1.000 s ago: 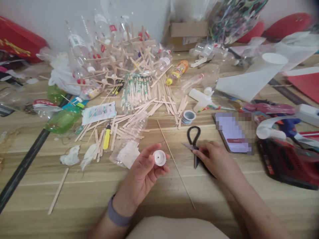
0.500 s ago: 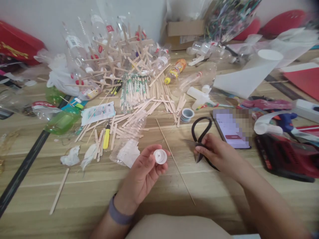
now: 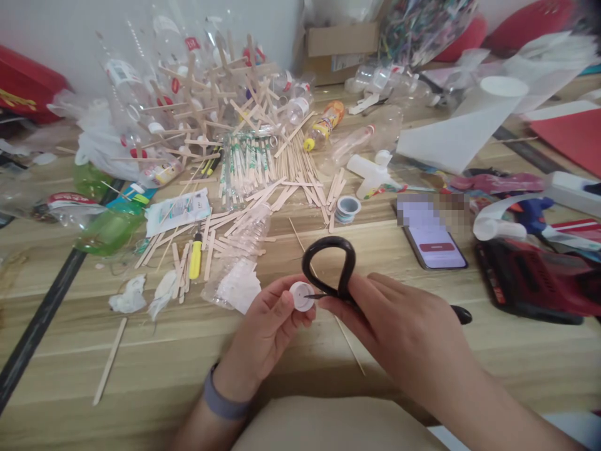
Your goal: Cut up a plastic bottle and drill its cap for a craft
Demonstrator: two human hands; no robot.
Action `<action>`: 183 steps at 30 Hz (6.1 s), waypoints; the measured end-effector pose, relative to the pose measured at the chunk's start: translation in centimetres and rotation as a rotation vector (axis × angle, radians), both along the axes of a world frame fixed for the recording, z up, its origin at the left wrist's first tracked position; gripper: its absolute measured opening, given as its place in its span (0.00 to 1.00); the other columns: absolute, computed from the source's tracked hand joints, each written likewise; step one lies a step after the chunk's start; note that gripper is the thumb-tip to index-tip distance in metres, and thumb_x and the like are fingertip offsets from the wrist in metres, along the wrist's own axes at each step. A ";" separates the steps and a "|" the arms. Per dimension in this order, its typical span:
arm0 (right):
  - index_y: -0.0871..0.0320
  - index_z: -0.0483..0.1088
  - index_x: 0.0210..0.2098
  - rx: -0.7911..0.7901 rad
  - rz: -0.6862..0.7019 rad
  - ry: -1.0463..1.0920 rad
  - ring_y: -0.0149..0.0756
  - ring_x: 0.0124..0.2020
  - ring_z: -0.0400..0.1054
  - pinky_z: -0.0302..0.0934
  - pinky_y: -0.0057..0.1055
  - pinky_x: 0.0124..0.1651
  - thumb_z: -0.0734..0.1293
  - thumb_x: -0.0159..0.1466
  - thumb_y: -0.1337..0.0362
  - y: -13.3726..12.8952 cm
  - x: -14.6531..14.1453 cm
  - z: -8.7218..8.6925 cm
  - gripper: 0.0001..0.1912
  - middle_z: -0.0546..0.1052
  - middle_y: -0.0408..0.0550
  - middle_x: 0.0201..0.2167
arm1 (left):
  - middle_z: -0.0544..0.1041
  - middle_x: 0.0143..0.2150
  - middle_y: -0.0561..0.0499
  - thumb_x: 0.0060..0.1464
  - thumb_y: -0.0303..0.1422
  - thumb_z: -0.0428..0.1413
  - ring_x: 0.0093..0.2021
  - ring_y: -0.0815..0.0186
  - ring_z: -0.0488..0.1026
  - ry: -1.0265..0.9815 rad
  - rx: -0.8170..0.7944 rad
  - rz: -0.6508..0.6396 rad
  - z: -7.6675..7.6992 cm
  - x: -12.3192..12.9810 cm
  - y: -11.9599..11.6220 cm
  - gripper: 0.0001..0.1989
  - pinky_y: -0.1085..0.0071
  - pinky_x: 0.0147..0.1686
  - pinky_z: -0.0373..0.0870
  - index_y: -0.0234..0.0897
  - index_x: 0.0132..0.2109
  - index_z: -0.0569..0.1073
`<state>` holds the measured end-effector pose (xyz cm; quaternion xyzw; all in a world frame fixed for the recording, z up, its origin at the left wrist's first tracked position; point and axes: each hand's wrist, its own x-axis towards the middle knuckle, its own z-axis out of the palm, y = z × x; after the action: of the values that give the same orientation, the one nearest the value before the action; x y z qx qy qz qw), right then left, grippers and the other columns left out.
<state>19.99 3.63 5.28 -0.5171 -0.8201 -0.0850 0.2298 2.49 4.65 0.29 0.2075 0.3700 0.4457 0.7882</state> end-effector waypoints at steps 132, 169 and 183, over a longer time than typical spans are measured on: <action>0.57 0.68 0.28 -0.138 0.197 0.012 0.32 0.23 0.67 0.46 0.30 0.26 0.56 0.74 0.57 0.9 1.6 0.2 0.21 0.73 0.42 0.21 | 0.83 0.36 0.52 0.47 0.36 0.68 0.33 0.70 0.77 0.104 0.354 -0.034 -0.5 -0.1 -0.8 0.15 0.75 0.34 0.76 0.43 0.44 0.81; 0.56 0.73 0.35 -0.724 0.047 0.019 0.40 0.31 0.74 0.47 0.30 0.27 0.66 0.68 0.55 2.0 0.5 1.3 0.11 0.80 0.45 0.31 | 0.81 0.35 0.52 0.52 0.36 0.65 0.31 0.70 0.76 0.267 0.458 0.046 -1.0 -0.3 -1.1 0.14 0.76 0.33 0.74 0.42 0.46 0.80; 0.58 0.69 0.29 -0.181 0.280 -0.005 0.33 0.25 0.67 0.45 0.31 0.26 0.52 0.75 0.56 1.9 1.8 0.7 0.24 0.73 0.44 0.22 | 0.83 0.37 0.50 0.48 0.41 0.67 0.33 0.64 0.79 0.243 0.435 0.044 -1.0 -0.2 -1.0 0.17 0.67 0.36 0.79 0.44 0.46 0.80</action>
<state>21.81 5.56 6.00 -0.4162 -0.8890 0.0207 0.1900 2.29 3.61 -0.73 0.4164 0.3616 0.5037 0.6650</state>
